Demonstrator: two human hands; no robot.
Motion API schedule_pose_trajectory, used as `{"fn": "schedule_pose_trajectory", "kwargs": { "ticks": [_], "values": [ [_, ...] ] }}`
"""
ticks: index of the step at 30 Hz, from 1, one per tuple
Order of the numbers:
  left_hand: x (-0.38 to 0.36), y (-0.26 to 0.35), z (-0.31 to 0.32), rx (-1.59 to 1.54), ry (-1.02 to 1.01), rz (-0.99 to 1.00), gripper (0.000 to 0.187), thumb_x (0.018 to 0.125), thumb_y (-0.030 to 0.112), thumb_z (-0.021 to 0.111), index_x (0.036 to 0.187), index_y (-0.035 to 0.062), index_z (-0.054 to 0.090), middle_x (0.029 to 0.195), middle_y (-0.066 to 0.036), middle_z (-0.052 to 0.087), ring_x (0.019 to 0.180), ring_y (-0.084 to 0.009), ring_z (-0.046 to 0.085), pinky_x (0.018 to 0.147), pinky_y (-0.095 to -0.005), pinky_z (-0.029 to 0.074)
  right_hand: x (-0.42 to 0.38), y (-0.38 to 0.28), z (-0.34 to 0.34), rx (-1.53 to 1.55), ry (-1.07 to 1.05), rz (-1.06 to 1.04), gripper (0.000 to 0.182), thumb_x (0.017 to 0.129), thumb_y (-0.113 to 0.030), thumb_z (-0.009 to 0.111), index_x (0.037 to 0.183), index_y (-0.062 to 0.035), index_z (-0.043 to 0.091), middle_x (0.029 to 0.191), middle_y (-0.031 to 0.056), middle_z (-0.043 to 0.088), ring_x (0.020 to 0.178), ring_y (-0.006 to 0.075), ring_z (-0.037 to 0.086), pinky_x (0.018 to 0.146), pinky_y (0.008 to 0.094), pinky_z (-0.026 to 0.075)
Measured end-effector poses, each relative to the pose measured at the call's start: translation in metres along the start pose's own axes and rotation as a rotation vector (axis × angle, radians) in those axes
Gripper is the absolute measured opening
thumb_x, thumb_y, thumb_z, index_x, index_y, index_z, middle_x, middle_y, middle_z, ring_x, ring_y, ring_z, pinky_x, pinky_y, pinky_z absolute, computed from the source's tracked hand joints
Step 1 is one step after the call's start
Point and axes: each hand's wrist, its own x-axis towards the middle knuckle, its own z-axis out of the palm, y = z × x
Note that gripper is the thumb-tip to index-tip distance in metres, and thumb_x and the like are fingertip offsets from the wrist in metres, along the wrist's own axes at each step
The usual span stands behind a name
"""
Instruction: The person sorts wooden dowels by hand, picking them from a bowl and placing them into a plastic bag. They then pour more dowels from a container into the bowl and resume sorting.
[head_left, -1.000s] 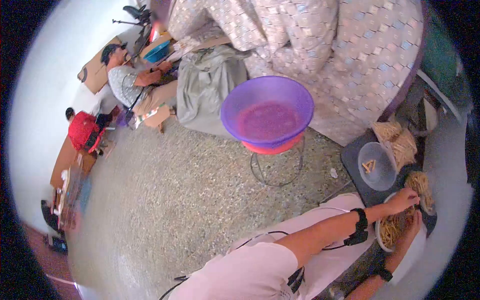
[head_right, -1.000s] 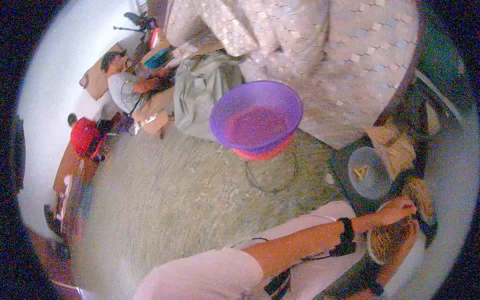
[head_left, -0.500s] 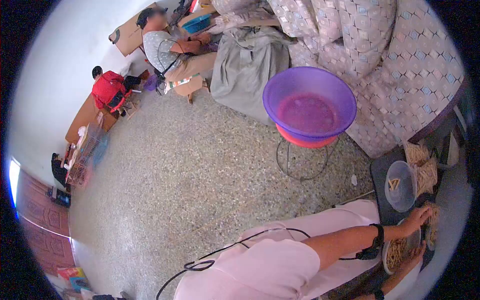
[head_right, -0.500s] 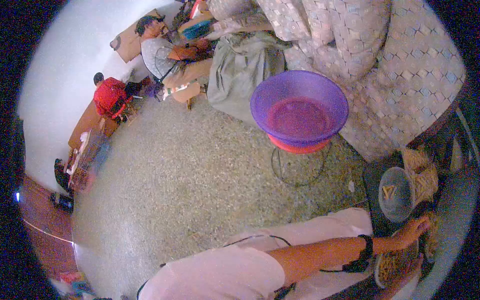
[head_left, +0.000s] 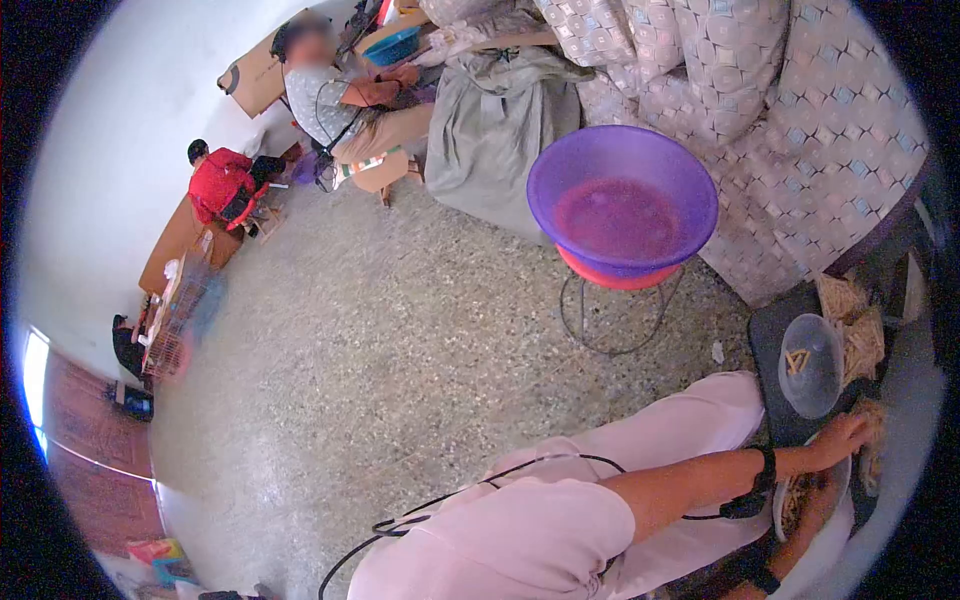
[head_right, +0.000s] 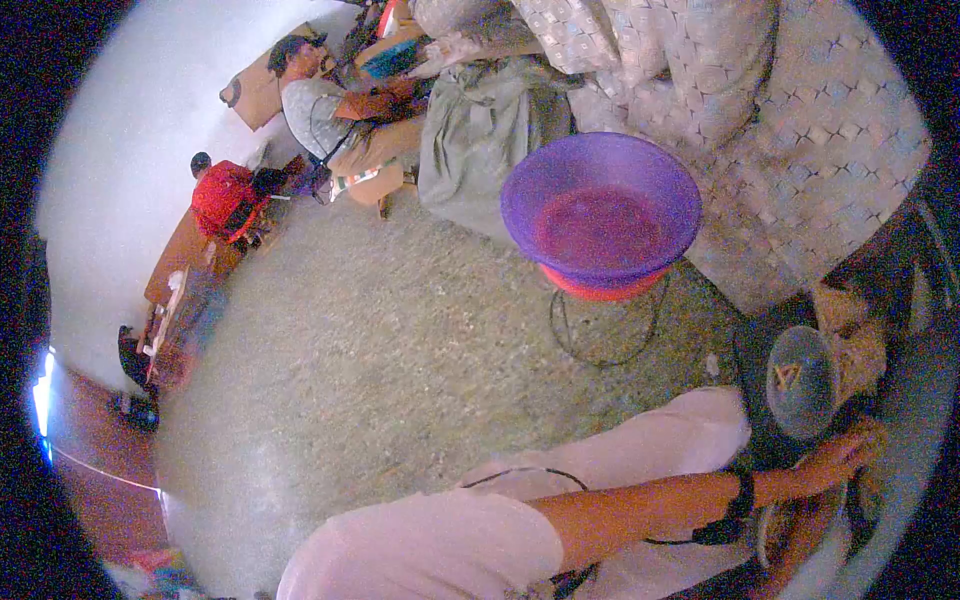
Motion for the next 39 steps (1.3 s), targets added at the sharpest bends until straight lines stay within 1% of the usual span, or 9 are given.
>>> {"fn": "schedule_pose_trajectory", "kwargs": {
  "ticks": [6, 10, 15, 19, 22, 26, 27, 31, 39],
  "values": [
    [0.008, 0.001, -0.006, -0.123, 0.152, 0.106, 0.026, 0.091, 0.012, 0.047, 0.116, 0.0053, 0.047, 0.101, -0.015, 0.056, 0.086, -0.0246, 0.055, 0.073, -0.0363, 0.044, 0.002, 0.013, 0.001, 0.058, 0.095, 0.018, 0.042, 0.091, -0.03, 0.051, 0.119, 0.0008, 0.053, 0.115, 0.0129, 0.055, 0.105, 0.0222, 0.05, 0.09, 0.0316, 0.037],
    [0.008, -0.008, -0.006, -0.266, 0.123, -0.141, 0.046, 0.092, 0.009, 0.042, 0.136, 0.0073, 0.031, 0.127, -0.015, 0.045, 0.103, -0.0278, 0.051, 0.09, -0.037, 0.04, 0.0, 0.018, 0.002, 0.214, 0.201, 0.038, 0.041, 0.092, -0.032, 0.05, 0.117, 0.0, 0.055, 0.109, 0.0099, 0.057, 0.098, 0.0188, 0.051, 0.084, 0.0299, 0.039],
    [0.015, 0.013, -0.021, -0.12, 0.185, -0.123, 0.052, 0.09, 0.007, 0.041, 0.139, -0.001, 0.023, 0.141, -0.019, 0.03, 0.133, -0.0298, 0.025, 0.111, -0.0365, 0.017, -0.025, 0.013, -0.008, 0.497, 0.438, 0.123, 0.04, 0.093, -0.034, 0.049, 0.114, -0.0009, 0.057, 0.101, 0.0062, 0.059, 0.089, 0.0145, 0.052, 0.077, 0.0279, 0.041],
    [0.022, 0.032, -0.032, -0.198, 0.127, -0.112, 0.053, 0.092, 0.012, 0.041, 0.137, -0.0064, 0.02, 0.141, -0.021, 0.028, 0.133, -0.0314, 0.023, 0.11, -0.0375, 0.017, -0.031, -0.034, -0.021, 0.659, 0.618, 0.186, 0.041, 0.093, -0.036, 0.049, 0.112, -0.0017, 0.058, 0.094, 0.0032, 0.061, 0.081, 0.0111, 0.053, 0.071, 0.0263, 0.042],
    [0.017, 0.038, -0.031, -0.322, 0.042, -0.2, 0.05, 0.094, 0.009, 0.043, 0.139, 0.0067, 0.022, 0.134, -0.015, 0.037, 0.087, -0.0161, 0.058, 0.074, -0.0292, 0.048, -0.032, -0.058, -0.041, 0.731, 0.585, 0.309, 0.035, 0.093, -0.034, 0.05, 0.095, -0.0009, 0.06, 0.087, 0.005, 0.058, 0.08, 0.0169, 0.052, 0.074, 0.03, 0.043],
    [0.016, 0.038, -0.036, -0.175, -0.359, -0.238, 0.03, 0.096, 0.022, 0.043, 0.12, 0.0059, 0.049, 0.101, -0.012, 0.062, 0.081, -0.0157, 0.061, 0.071, -0.0291, 0.048, -0.036, -0.065, -0.044, 1.036, 0.624, 0.306, 0.031, 0.091, -0.034, 0.055, 0.092, -0.0031, 0.061, 0.087, 0.0012, 0.057, 0.074, 0.0104, 0.05, 0.068, 0.0238, 0.041],
    [0.012, 0.042, -0.034, -0.16, -0.391, -0.187, 0.029, 0.095, 0.027, 0.046, 0.103, 0.0031, 0.059, 0.081, -0.007, 0.065, 0.079, -0.0159, 0.061, 0.072, -0.0298, 0.048, -0.036, -0.066, -0.045, 1.078, 0.653, 0.294, 0.031, 0.091, -0.034, 0.055, 0.094, -0.0032, 0.061, 0.089, 0.001, 0.058, 0.074, 0.0094, 0.05, 0.068, 0.0225, 0.041],
    [0.003, 0.045, -0.029, -0.008, -0.813, -0.126, 0.029, 0.09, 0.028, 0.054, 0.1, 0.0015, 0.06, 0.086, -0.008, 0.065, 0.08, -0.0184, 0.062, 0.073, -0.0323, 0.048, -0.032, -0.062, -0.041, 1.021, 0.749, 0.243, 0.034, 0.089, -0.032, 0.058, 0.107, -0.0029, 0.061, 0.097, 0.0019, 0.061, 0.079, 0.0099, 0.054, 0.07, 0.0221, 0.044],
    [-0.001, 0.033, -0.03, 0.174, -0.905, 0.043, 0.019, 0.085, 0.016, 0.06, 0.098, 0.0027, 0.059, 0.088, -0.013, 0.066, 0.083, -0.0264, 0.064, 0.074, -0.0354, 0.049, -0.032, -0.065, -0.041, 1.091, 0.736, 0.153, 0.025, 0.086, -0.022, 0.062, 0.102, -0.0028, 0.061, 0.094, 0.0033, 0.062, 0.086, 0.0115, 0.057, 0.076, 0.0246, 0.046]
  ]
}}
